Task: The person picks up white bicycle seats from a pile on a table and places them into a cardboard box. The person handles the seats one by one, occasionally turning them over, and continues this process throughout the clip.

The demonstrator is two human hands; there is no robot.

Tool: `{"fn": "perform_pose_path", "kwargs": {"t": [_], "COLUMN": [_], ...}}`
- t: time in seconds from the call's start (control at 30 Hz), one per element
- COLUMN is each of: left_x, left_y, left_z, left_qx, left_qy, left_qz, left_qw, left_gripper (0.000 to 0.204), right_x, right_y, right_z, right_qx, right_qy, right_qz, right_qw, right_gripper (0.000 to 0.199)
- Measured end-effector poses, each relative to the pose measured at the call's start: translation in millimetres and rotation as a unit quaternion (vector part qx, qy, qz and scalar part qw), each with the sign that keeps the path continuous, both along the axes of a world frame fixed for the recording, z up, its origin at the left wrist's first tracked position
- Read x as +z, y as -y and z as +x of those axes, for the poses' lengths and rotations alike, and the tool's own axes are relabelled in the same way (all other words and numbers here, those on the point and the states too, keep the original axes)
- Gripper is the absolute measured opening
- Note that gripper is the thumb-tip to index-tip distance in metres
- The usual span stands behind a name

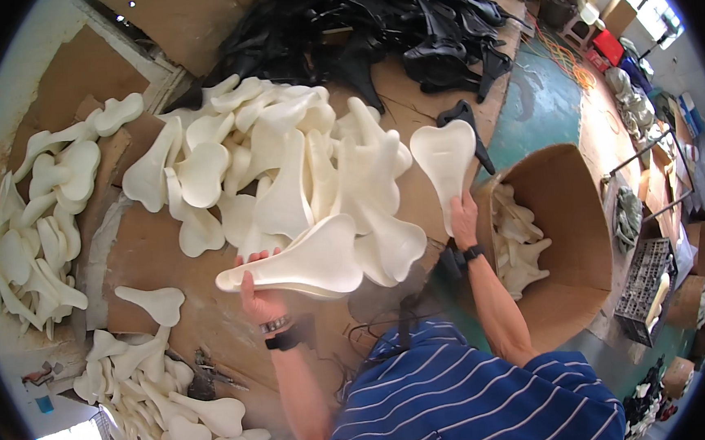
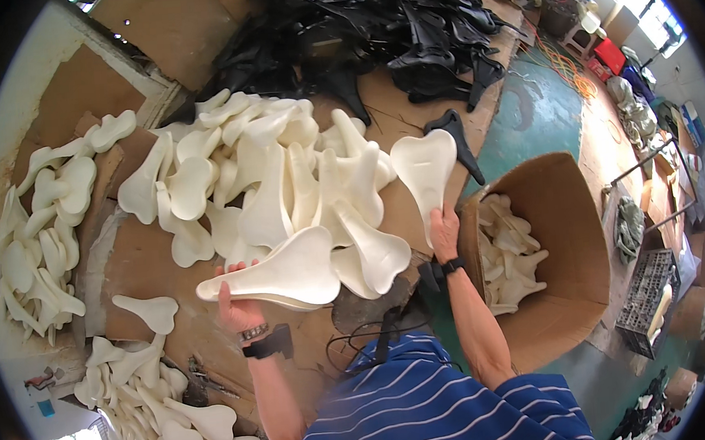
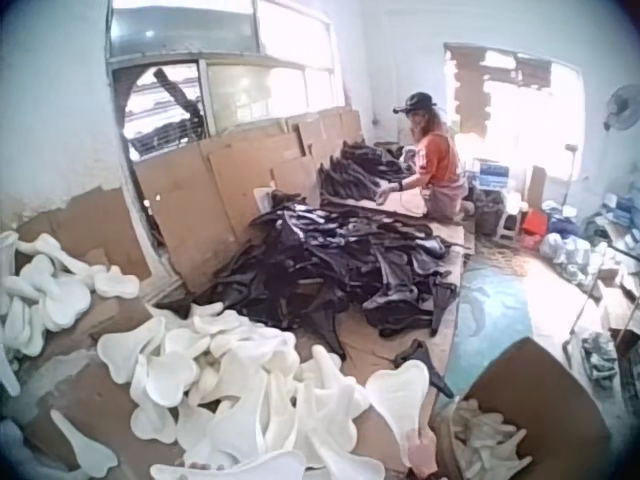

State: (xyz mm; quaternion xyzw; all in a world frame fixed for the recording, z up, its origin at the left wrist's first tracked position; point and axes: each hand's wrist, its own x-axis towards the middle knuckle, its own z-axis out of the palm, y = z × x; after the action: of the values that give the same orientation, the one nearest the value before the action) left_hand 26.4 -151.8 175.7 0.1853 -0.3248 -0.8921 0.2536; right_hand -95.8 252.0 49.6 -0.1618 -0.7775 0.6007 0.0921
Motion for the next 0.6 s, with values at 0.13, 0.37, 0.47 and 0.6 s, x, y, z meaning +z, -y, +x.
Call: {"fn": "perform_pose_path", "kwargs": {"t": [0.13,0.37,0.47,0.6], "left_x": [-82,-79,-100,-154], "left_y": [23,-4,3,33], "left_z": [-16,-12,4,19], "left_qx": [0.028,-0.005,0.123,0.098], "left_qy": [0.271,0.513,0.531,0.504], "left_qz": [-0.163,-0.44,-0.457,-0.37], "left_qw": [0.948,0.736,0.703,0.774], "left_gripper": [0.053,0.083,0.091,0.086], "right_x": [3,-17,-7,-2], "right_y": [17,45,58,82], "right_z": [9,-3,-9,-19], "right_qx": [0.177,0.311,0.294,0.272], "right_qy": [0.118,0.248,0.254,0.286], "right_qz": [-0.146,-0.172,-0.224,-0.269], "right_qw": [0.966,0.901,0.894,0.878], "right_gripper": [0.038,0.055,0.065,0.078]}}
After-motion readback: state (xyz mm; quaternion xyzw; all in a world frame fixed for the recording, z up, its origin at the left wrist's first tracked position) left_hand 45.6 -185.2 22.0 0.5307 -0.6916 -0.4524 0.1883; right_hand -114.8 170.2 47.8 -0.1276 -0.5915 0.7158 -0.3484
